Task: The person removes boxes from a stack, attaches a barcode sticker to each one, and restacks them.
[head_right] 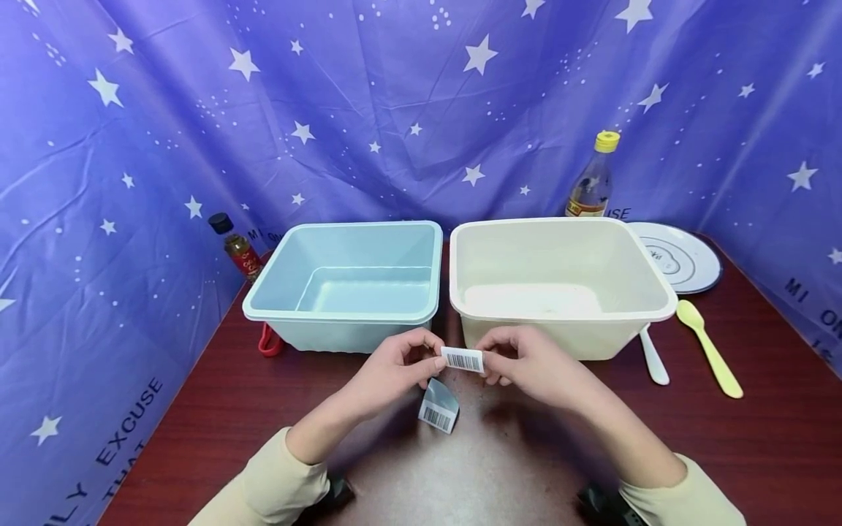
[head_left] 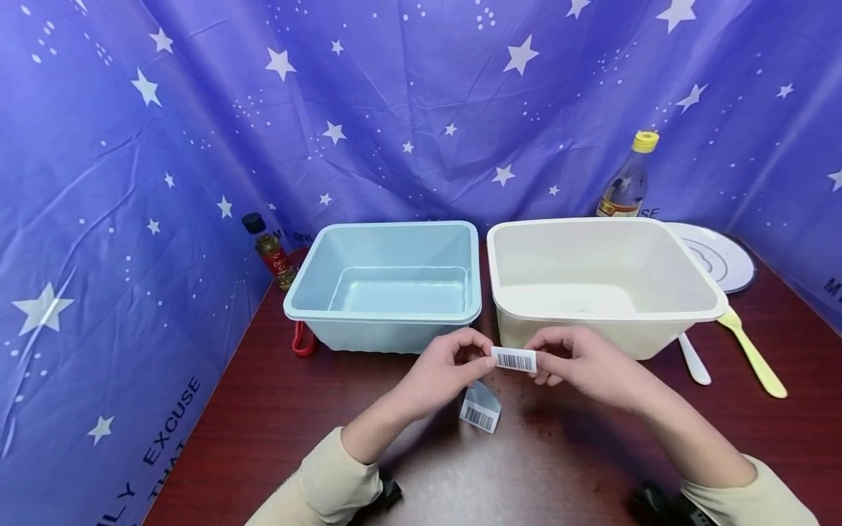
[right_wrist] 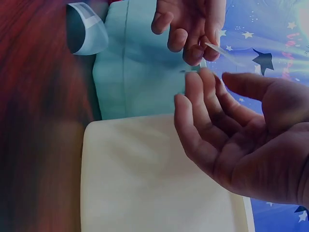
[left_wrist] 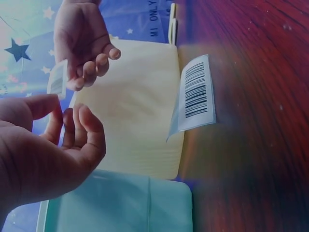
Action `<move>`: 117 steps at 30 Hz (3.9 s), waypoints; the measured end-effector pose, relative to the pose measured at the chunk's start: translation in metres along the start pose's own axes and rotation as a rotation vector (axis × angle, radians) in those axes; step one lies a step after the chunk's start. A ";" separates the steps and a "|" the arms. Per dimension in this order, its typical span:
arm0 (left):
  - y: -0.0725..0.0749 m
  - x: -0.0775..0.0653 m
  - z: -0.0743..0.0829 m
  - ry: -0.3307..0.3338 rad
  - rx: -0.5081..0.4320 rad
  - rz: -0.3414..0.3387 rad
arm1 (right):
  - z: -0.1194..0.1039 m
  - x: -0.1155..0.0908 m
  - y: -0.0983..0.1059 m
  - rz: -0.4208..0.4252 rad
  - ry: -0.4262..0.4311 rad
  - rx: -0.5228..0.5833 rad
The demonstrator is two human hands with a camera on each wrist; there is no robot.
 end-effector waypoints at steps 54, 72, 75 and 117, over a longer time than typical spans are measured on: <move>-0.055 0.029 -0.011 0.107 -0.009 -0.008 | 0.043 -0.062 0.028 0.656 -0.054 -0.363; -0.080 0.045 -0.021 0.211 0.062 -0.126 | 0.061 -0.068 0.038 0.598 -0.230 -0.392; -0.083 0.047 -0.020 0.216 0.047 -0.139 | 0.063 -0.069 0.039 0.605 -0.252 -0.388; -0.089 0.052 -0.019 0.220 0.127 -0.148 | 0.070 -0.074 0.045 0.631 -0.352 -0.406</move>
Point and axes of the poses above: each hand's wrist, its own x-axis towards the middle knuckle, its own y-axis out of the back of the hand, z = x × y, the point moved 6 cm from there along x, towards the middle knuckle, and after that the axes turned 12 degrees about -x, right-handed, at the moved point
